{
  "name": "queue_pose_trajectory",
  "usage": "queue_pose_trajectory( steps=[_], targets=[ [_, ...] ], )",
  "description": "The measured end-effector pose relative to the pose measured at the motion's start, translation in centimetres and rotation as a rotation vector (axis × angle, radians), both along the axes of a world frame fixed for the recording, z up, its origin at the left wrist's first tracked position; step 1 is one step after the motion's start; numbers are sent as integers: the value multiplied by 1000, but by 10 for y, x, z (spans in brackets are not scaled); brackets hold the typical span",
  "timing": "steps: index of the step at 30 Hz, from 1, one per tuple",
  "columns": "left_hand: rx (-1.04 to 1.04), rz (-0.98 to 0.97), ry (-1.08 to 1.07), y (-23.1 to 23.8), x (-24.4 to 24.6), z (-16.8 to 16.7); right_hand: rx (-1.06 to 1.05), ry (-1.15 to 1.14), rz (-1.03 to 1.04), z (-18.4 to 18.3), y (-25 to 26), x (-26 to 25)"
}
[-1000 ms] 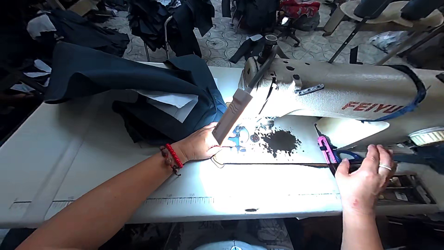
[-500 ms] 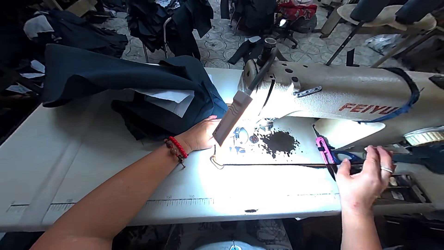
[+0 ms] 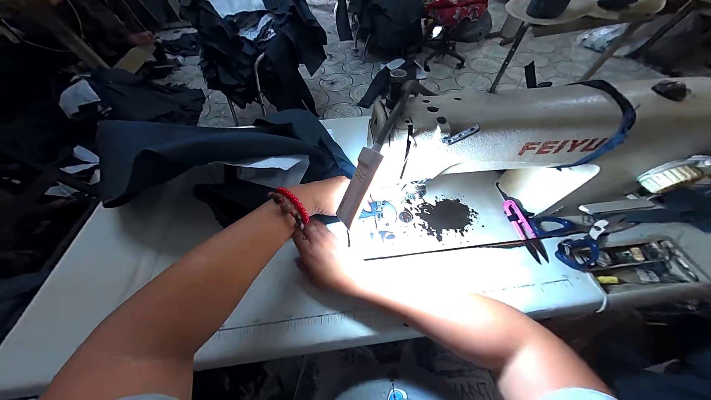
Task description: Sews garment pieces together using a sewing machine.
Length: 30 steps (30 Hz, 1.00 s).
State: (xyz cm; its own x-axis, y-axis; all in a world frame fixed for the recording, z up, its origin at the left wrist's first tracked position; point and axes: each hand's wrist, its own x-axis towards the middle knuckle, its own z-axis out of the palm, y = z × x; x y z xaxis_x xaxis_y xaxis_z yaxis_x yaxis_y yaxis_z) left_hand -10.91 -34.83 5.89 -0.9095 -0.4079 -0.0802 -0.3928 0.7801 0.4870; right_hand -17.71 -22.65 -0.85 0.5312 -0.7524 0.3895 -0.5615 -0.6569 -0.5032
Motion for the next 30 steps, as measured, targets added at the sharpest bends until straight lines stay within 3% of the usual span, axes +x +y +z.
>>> queue_pose_trajectory(
  steps=[1,5,9,13,18,25,28,30],
  targets=[
    [8,23,-59,-1,-3,5,128,48,-59,9,-9,14],
    [9,47,-152,2,-7,16,287,191,-120,52,-6,44],
    [-20,-50,-87,-2,1,3,74,209,-168,28,8,58],
    [-59,-32,-28,-9,11,-24,21,456,-108,30,29,50],
    [-264,141,3,21,10,-50,111,207,-68,29,35,41],
    [-151,276,-86,19,27,-51,-26,256,-106,20,31,48],
    [-169,369,-167,25,29,-43,17,166,126,12,39,27],
    [-196,438,-80,34,31,-42,121,89,330,13,54,-1]
  ],
)
